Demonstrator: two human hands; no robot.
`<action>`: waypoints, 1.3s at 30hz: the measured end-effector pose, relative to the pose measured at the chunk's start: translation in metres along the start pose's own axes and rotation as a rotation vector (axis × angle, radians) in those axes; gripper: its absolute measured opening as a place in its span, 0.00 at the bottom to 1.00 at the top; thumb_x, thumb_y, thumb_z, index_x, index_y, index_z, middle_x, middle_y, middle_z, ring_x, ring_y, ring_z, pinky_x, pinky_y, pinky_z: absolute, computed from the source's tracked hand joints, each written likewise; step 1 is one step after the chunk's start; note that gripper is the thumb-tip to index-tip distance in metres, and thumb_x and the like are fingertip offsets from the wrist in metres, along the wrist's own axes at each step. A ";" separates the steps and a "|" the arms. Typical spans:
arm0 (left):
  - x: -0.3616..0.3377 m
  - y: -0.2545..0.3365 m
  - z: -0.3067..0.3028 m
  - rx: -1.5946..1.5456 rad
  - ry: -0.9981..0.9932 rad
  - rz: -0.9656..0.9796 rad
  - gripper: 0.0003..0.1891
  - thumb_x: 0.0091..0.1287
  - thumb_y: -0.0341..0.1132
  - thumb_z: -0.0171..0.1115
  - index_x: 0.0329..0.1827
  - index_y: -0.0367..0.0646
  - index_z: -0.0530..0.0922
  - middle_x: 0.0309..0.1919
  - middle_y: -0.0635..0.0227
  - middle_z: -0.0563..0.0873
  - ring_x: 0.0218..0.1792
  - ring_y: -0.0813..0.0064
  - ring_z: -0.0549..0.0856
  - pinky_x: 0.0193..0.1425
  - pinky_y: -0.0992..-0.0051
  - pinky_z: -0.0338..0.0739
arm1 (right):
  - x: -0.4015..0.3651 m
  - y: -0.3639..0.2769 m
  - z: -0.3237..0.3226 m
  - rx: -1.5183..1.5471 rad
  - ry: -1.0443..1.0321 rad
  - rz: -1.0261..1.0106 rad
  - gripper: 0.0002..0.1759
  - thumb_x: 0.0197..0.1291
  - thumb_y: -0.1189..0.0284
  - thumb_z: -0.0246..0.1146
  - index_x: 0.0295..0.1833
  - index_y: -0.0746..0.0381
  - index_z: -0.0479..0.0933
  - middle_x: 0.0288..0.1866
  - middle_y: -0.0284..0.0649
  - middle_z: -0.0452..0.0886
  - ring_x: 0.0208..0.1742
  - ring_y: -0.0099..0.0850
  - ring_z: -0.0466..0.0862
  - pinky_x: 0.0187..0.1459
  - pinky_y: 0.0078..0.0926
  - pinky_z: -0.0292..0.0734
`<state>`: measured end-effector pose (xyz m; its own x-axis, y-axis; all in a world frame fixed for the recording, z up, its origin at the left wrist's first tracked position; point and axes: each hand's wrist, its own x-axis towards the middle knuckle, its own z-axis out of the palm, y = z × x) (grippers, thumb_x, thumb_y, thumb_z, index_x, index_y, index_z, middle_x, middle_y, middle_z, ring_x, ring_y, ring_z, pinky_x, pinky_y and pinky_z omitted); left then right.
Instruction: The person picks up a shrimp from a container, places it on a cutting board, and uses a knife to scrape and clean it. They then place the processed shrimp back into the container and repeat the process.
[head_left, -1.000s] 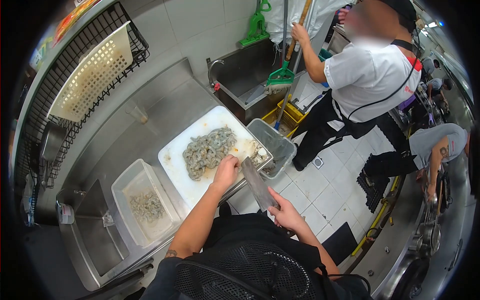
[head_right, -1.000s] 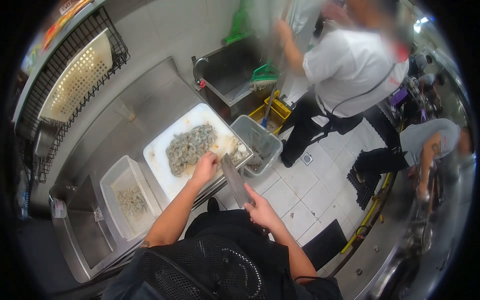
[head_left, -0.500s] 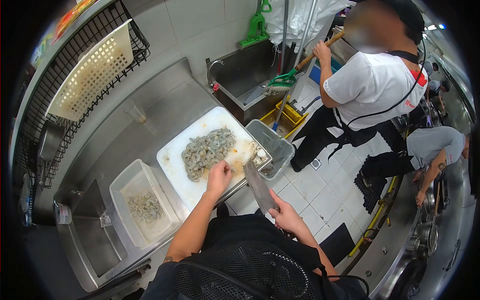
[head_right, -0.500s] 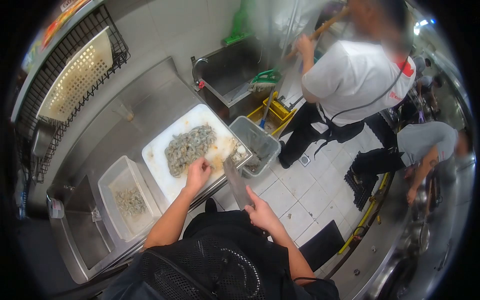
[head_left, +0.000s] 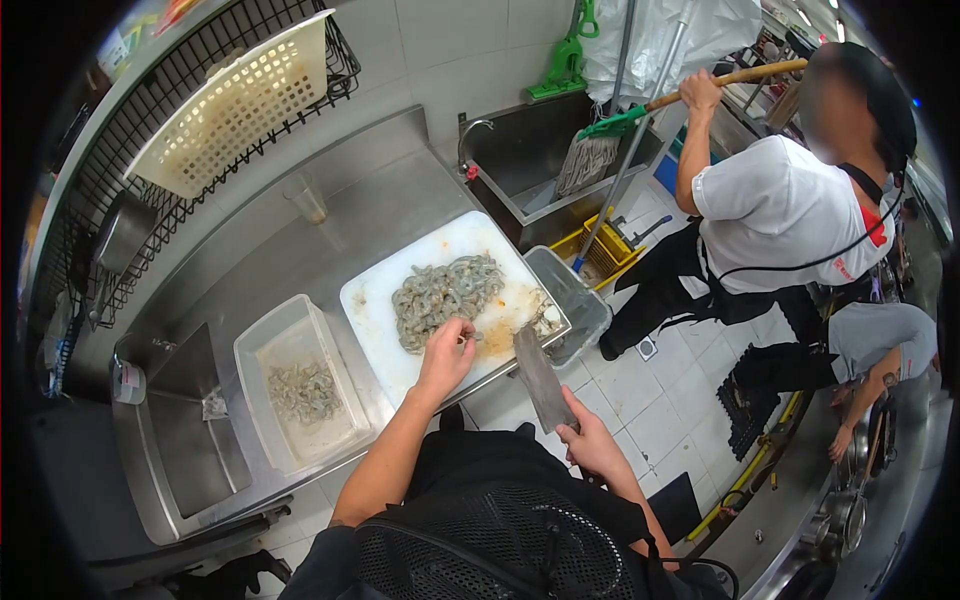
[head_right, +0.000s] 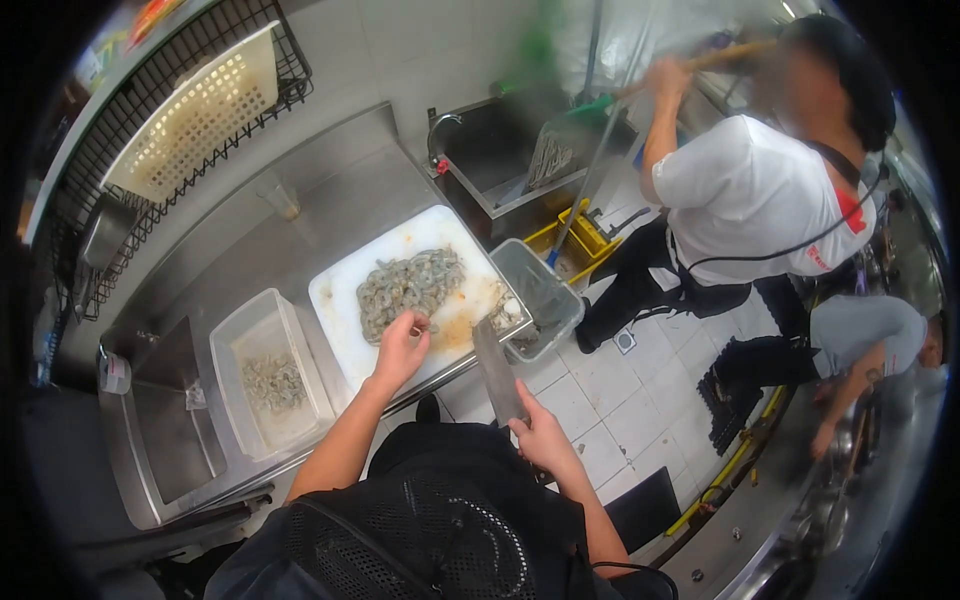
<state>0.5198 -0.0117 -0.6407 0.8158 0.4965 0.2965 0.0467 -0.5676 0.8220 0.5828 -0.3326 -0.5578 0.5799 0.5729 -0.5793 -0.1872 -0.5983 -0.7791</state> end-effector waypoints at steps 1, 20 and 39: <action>0.002 0.001 0.003 0.002 0.004 -0.001 0.11 0.68 0.19 0.70 0.51 0.37 0.81 0.46 0.51 0.90 0.48 0.47 0.91 0.54 0.56 0.87 | 0.000 0.000 0.001 -0.002 -0.003 -0.002 0.46 0.79 0.78 0.66 0.97 0.48 0.57 0.31 0.39 0.81 0.25 0.26 0.82 0.32 0.32 0.81; -0.006 -0.021 0.058 0.098 -0.125 -0.189 0.04 0.69 0.24 0.71 0.44 0.35 0.85 0.31 0.55 0.91 0.35 0.60 0.92 0.44 0.63 0.85 | -0.008 0.009 0.019 0.066 0.018 -0.057 0.45 0.79 0.77 0.66 0.96 0.50 0.59 0.32 0.40 0.83 0.28 0.28 0.82 0.39 0.33 0.82; -0.001 -0.014 0.051 0.245 -0.284 -0.203 0.13 0.71 0.25 0.63 0.55 0.35 0.90 0.50 0.40 0.93 0.55 0.39 0.91 0.64 0.48 0.84 | -0.018 -0.015 0.013 -0.003 -0.112 0.095 0.45 0.77 0.75 0.67 0.95 0.55 0.59 0.45 0.54 0.89 0.48 0.46 0.89 0.60 0.40 0.83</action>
<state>0.5474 -0.0375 -0.6777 0.9008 0.4329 -0.0332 0.3302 -0.6334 0.6998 0.5654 -0.3265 -0.5384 0.4675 0.5724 -0.6737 -0.2343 -0.6546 -0.7188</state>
